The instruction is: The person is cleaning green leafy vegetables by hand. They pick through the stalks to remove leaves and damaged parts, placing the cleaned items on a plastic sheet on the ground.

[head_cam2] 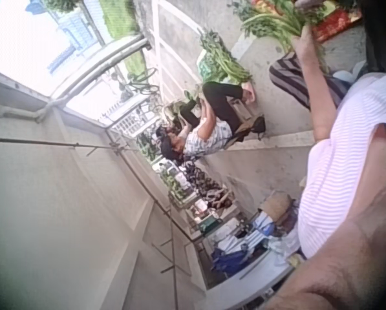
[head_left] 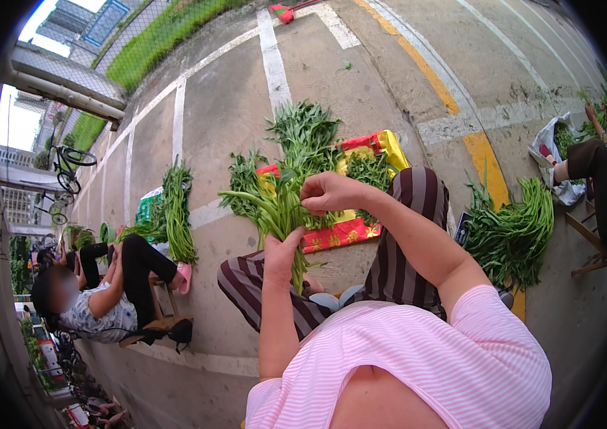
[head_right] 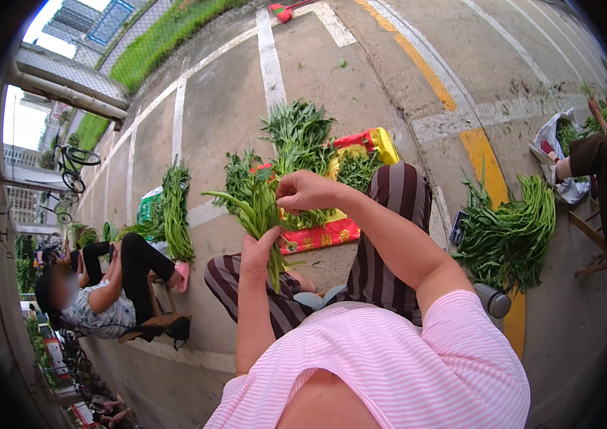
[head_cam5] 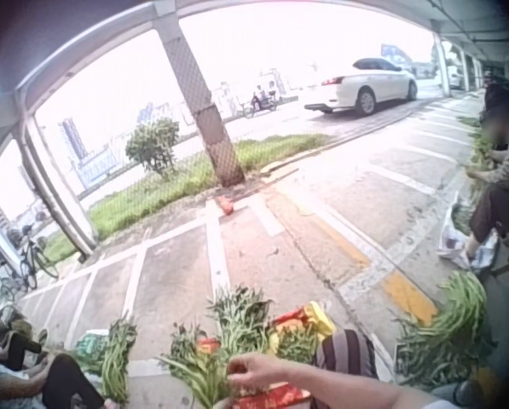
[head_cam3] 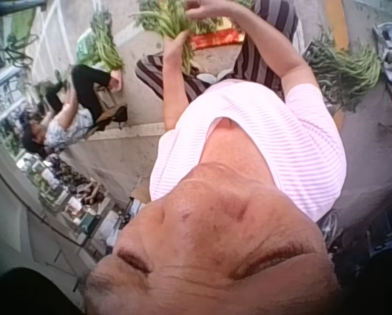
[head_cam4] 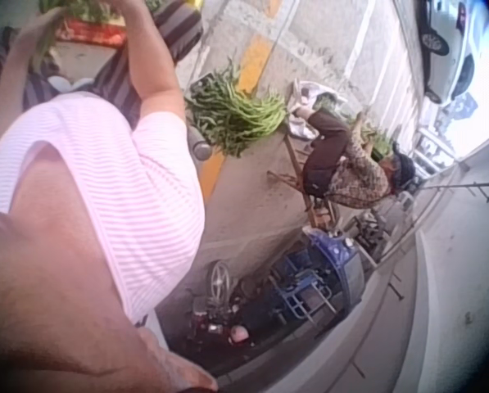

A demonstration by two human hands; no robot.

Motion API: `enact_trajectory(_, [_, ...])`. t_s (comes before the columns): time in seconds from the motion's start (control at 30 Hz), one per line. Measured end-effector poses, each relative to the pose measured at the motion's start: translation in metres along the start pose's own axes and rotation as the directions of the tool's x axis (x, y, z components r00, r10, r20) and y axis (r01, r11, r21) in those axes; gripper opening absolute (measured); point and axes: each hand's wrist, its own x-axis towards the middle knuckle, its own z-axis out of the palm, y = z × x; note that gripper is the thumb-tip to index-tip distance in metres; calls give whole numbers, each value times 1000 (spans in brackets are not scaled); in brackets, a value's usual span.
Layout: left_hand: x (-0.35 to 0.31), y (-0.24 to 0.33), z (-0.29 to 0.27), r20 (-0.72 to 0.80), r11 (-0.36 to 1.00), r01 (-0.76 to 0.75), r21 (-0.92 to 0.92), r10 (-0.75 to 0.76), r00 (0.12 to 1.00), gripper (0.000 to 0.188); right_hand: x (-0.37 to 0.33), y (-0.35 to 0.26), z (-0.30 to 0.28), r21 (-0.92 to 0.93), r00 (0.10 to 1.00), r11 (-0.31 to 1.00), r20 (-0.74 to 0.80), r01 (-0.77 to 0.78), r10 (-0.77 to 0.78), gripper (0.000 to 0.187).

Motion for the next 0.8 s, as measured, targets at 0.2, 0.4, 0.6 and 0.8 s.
enact_trajectory(0.2, [-7, 13, -9, -65, 1000, 0, -12, 0, 998, 9, 0, 9, -13, -34, 996, 996, 31, -77, 78, 26])
enact_trajectory(0.4, [-9, 20, -11, -72, 997, -33, -65, 28, 997, 11, -5, 8, -18, -122, 999, 992, -40, -37, 33, 24])
enact_trajectory(0.6, [-8, 25, -16, -38, 986, -48, -160, 42, 998, 14, -8, 9, -21, -97, 991, 994, -124, 42, -54, 22])
enact_trajectory(0.8, [-8, 27, -18, -15, 968, -38, -247, 36, 999, 13, -8, 3, -19, -81, 991, 996, -118, 49, -58, 21])
